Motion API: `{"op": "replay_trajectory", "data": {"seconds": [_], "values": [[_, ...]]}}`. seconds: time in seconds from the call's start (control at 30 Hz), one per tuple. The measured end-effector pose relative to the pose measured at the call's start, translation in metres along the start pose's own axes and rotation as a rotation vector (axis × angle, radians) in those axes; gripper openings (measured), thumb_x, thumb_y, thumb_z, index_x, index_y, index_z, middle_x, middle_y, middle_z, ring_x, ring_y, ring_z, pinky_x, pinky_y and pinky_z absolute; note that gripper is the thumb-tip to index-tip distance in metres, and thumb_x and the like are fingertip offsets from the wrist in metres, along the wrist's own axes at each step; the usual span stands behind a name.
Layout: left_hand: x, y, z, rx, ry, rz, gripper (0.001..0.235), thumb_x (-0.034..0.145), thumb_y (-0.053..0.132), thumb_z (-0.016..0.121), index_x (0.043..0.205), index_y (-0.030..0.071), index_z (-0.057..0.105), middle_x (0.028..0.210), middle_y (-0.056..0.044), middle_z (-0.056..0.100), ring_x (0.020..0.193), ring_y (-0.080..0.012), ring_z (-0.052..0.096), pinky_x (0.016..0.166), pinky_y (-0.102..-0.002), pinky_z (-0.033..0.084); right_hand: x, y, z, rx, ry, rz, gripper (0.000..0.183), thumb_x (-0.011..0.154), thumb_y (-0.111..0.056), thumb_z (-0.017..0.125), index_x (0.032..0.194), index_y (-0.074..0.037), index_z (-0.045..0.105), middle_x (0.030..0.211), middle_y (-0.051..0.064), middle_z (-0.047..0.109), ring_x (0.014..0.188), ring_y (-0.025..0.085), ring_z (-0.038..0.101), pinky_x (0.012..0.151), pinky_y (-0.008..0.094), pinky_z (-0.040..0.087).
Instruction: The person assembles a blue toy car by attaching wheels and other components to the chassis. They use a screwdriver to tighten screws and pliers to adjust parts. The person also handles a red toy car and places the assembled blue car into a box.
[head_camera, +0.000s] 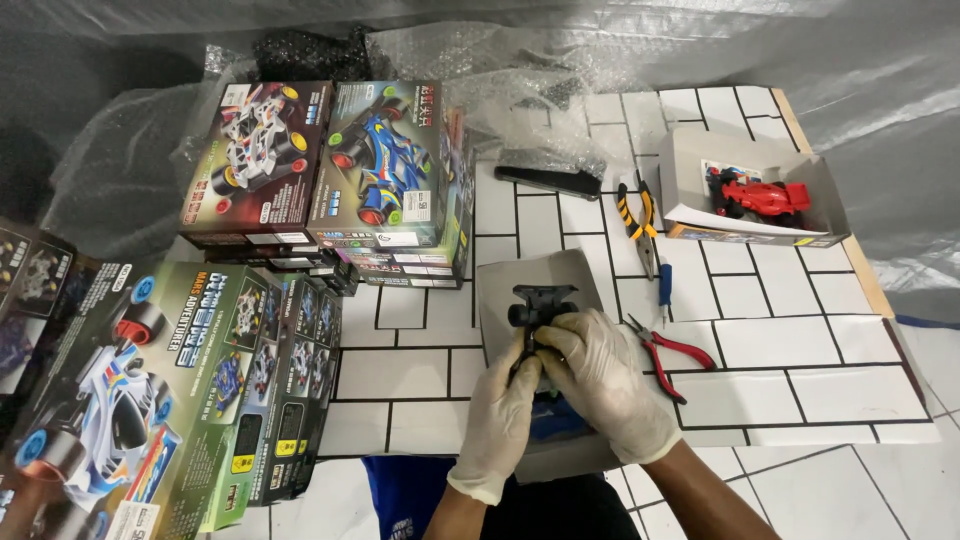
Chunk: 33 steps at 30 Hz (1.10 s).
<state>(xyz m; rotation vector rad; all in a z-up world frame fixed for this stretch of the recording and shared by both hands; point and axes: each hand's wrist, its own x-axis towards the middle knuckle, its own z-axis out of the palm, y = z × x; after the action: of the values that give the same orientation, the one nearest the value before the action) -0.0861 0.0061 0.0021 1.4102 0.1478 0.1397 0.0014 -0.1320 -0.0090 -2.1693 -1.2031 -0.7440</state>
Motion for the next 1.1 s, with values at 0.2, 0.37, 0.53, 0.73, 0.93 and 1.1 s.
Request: {"op": "replay_trajectory", "data": {"seconds": [0.2, 0.37, 0.53, 0.73, 0.93, 1.1], "values": [[0.003, 0.003, 0.0, -0.031, -0.03, 0.076, 0.049, 0.103, 0.025, 0.049, 0.146, 0.001, 0.052, 0.144, -0.017, 0.063, 0.138, -0.0261, 0.057, 0.116, -0.033, 0.044, 0.003, 0.003, -0.001, 0.085, 0.012, -0.07, 0.028, 0.091, -0.006, 0.073, 0.115, -0.003, 0.059, 0.107, 0.013, 0.062, 0.092, 0.028, 0.064, 0.079, 0.04, 0.057], [0.005, 0.0, 0.002, -0.037, -0.007, 0.071, 0.05, 0.102, 0.03, 0.051, 0.143, 0.002, 0.057, 0.14, -0.014, 0.065, 0.133, -0.0235, 0.06, 0.112, -0.032, 0.046, 0.0, 0.001, -0.007, 0.096, 0.023, 0.002, 0.031, 0.091, -0.006, 0.075, 0.115, -0.005, 0.057, 0.106, 0.012, 0.062, 0.09, 0.028, 0.064, 0.077, 0.04, 0.056], [0.002, 0.012, 0.005, -0.084, 0.092, -0.04, 0.047, 0.094, 0.037, 0.057, 0.128, 0.007, 0.07, 0.129, -0.01, 0.074, 0.127, -0.0223, 0.065, 0.111, -0.036, 0.046, -0.015, 0.004, -0.009, 0.166, 0.096, 0.177, 0.032, 0.089, 0.0, 0.075, 0.118, -0.006, 0.061, 0.106, 0.01, 0.059, 0.098, 0.025, 0.064, 0.08, 0.033, 0.057], [-0.003, 0.011, 0.001, -0.115, 0.137, -0.132, 0.067, 0.084, 0.047, 0.062, 0.136, 0.005, 0.065, 0.137, -0.013, 0.072, 0.133, -0.026, 0.063, 0.114, -0.039, 0.044, -0.032, 0.015, -0.006, 0.189, 0.014, 0.255, 0.021, 0.093, -0.002, 0.068, 0.114, -0.002, 0.068, 0.105, 0.012, 0.067, 0.096, 0.026, 0.069, 0.081, 0.036, 0.06], [-0.004, 0.017, 0.006, -0.279, 0.256, -0.384, 0.051, 0.087, 0.02, 0.064, 0.135, 0.002, 0.068, 0.129, -0.013, 0.075, 0.122, -0.0231, 0.069, 0.106, -0.034, 0.054, -0.029, 0.004, -0.022, 0.226, 0.04, 0.332, 0.023, 0.093, -0.003, 0.064, 0.116, -0.006, 0.066, 0.115, 0.012, 0.071, 0.103, 0.025, 0.07, 0.094, 0.036, 0.058], [-0.009, 0.027, 0.013, -0.122, 0.137, -0.3, 0.031, 0.092, 0.016, 0.061, 0.116, 0.002, 0.076, 0.113, -0.01, 0.08, 0.11, -0.0188, 0.071, 0.1, -0.03, 0.054, -0.008, -0.009, -0.024, 0.627, -0.03, 0.824, 0.051, 0.087, -0.058, 0.062, 0.107, -0.011, 0.063, 0.132, 0.01, 0.07, 0.122, 0.021, 0.066, 0.103, 0.033, 0.051]]}}
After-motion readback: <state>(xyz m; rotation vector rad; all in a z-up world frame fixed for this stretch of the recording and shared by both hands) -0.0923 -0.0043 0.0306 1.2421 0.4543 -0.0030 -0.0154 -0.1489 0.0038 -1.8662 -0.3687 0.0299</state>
